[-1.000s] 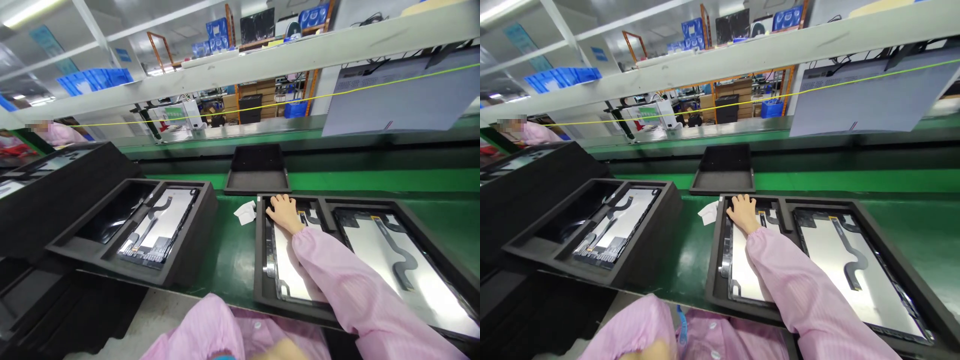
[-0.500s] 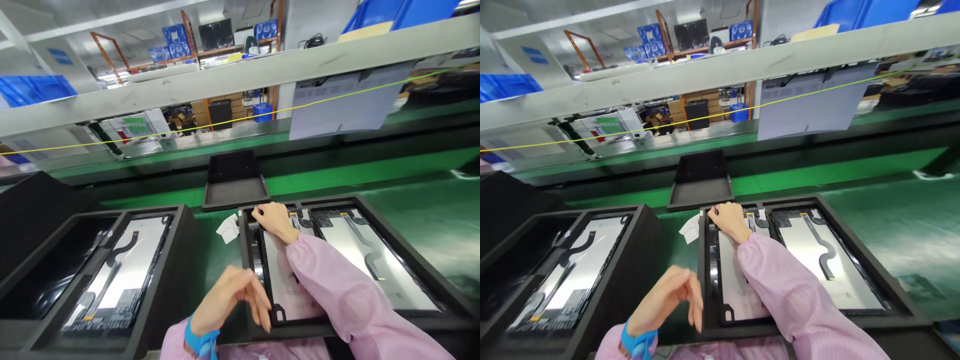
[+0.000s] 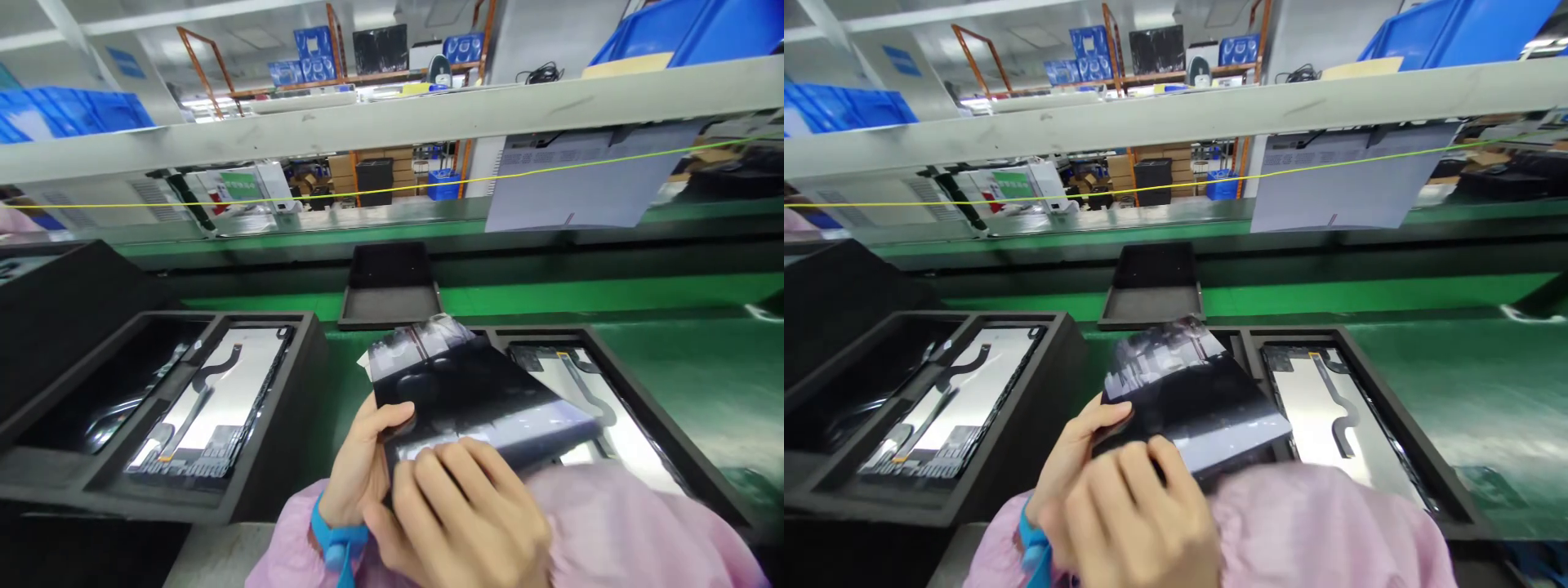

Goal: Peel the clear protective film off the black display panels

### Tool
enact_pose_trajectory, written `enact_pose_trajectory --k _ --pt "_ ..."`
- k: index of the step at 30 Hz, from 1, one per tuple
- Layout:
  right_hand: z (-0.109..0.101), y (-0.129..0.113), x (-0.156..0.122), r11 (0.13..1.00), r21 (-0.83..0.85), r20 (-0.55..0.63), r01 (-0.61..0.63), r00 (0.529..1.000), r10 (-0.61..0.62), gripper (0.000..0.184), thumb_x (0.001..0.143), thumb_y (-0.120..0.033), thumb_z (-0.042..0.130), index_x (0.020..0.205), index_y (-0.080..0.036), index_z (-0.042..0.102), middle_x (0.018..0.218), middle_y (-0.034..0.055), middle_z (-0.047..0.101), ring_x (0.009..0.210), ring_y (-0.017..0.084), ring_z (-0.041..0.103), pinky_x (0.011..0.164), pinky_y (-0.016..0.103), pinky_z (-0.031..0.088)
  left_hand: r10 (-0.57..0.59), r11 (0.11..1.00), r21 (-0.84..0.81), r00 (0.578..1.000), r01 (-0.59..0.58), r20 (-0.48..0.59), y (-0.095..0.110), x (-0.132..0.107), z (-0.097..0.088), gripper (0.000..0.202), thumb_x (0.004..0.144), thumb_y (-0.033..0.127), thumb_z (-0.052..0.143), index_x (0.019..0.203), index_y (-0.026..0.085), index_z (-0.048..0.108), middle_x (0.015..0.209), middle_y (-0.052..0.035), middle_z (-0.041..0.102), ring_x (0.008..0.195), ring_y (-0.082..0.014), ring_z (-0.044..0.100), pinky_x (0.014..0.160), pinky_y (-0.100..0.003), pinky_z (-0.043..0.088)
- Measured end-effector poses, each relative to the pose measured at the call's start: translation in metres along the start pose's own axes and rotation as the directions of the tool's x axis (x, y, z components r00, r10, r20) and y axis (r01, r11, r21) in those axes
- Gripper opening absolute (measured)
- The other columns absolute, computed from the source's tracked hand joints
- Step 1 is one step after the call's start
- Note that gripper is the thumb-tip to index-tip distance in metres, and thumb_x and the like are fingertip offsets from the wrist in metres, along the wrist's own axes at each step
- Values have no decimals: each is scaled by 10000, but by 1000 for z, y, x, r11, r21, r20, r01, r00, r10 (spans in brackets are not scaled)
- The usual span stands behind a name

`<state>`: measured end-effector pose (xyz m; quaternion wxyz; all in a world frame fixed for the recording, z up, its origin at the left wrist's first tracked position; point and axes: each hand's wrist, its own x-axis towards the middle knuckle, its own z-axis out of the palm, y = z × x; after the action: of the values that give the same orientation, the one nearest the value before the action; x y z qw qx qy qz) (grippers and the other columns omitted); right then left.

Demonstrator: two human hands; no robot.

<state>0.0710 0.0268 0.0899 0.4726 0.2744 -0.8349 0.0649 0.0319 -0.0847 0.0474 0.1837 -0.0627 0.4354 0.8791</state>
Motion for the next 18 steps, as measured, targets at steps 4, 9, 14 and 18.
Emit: enact_pose_trajectory --k 4,9,14,18 --pt "18 53 -14 943 28 91 -332 940 328 308 902 -319 481 683 -186 651 644 25 612 581 155 547 527 296 371 182 972 156 983 -173 -41 -1 -1 -18 515 642 99 729 1137 190 616 1063 -38 701 1109 -259 606 916 -318 464" --pt "79 141 -6 553 277 497 -786 610 617 367 860 -490 509 767 -163 647 638 6 612 608 167 559 556 259 359 154 947 257 976 -190 153 -6 -10 -27 441 706 160 732 1131 216 627 1119 -26 679 1134 -247 581 906 -291 451" --pt "97 136 -17 440 418 337 -795 586 737 331 846 -456 533 866 -168 695 757 17 678 704 168 626 674 267 459 143 925 307 953 -225 268 -10 -13 -29 596 761 187 710 1317 244 505 1279 -49 603 1187 -258 542 972 -328 426" --pt "86 130 -17 379 490 216 -785 530 820 219 773 -341 653 873 -160 724 715 33 682 616 134 608 652 260 473 188 904 321 937 -283 296 -6 -14 -27 563 764 162 698 1293 232 517 1193 -51 626 1170 -258 545 981 -340 431"
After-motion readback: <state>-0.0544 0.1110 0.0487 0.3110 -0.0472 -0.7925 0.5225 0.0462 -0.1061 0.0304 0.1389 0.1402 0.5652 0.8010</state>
